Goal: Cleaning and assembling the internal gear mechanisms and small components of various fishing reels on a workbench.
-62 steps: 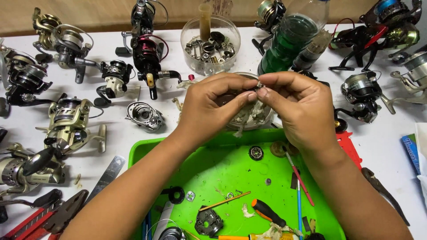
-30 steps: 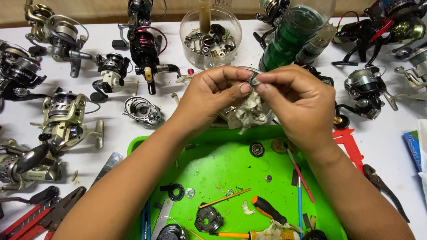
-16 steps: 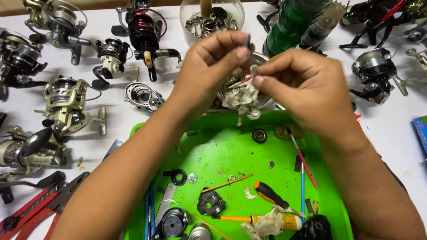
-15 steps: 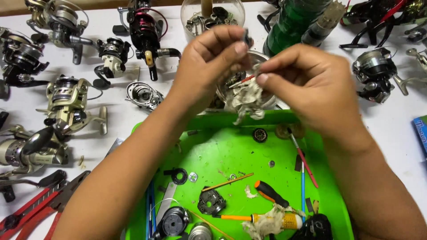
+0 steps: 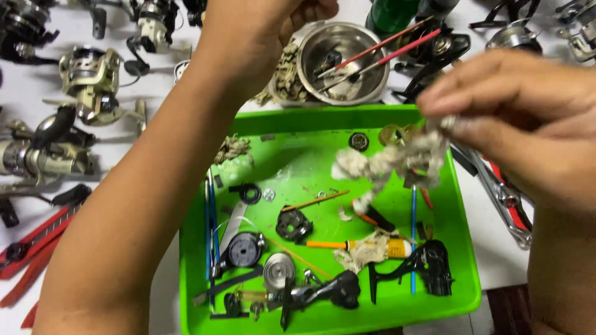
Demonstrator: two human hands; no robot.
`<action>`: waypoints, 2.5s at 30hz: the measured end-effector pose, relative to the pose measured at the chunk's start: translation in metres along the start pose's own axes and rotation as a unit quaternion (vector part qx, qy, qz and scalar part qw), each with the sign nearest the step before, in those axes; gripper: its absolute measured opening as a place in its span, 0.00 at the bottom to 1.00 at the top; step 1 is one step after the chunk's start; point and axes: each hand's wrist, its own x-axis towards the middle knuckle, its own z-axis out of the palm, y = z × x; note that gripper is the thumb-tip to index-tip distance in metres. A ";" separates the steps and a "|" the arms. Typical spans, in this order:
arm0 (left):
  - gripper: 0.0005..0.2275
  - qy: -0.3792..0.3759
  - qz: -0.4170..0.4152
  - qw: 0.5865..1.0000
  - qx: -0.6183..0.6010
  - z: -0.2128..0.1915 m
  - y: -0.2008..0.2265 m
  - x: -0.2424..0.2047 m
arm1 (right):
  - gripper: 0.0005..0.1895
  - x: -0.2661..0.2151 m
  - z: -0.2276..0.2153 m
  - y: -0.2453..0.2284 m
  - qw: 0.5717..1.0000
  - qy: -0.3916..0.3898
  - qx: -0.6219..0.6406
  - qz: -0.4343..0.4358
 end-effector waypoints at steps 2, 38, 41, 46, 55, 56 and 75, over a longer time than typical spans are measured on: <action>0.03 -0.002 -0.015 1.000 0.005 0.005 0.002 -0.010 | 0.07 -0.010 0.008 -0.013 0.999 -0.032 -0.023 0.012; 0.07 -0.058 -0.209 0.972 0.092 -0.011 -0.004 -0.096 | 0.05 0.032 0.089 0.037 0.975 0.008 -0.179 -0.131; 0.06 -0.066 -0.209 0.968 0.119 -0.013 -0.006 -0.096 | 0.05 0.030 0.089 0.040 0.970 0.003 -0.200 -0.138; 0.05 -0.072 -0.200 0.969 0.126 -0.015 -0.009 -0.097 | 0.06 0.029 0.090 0.042 0.971 -0.006 -0.201 -0.131; 0.07 -0.080 -0.212 0.968 0.109 -0.013 -0.008 -0.098 | 0.07 0.025 0.094 0.046 0.970 0.011 -0.207 -0.126; 0.07 -0.077 -0.209 0.968 0.114 -0.013 -0.007 -0.098 | 0.07 0.025 0.094 0.045 0.970 0.013 -0.205 -0.126; 0.07 -0.065 -0.204 0.963 0.163 -0.011 -0.004 -0.097 | 0.08 0.026 0.093 0.045 0.976 0.013 -0.183 -0.121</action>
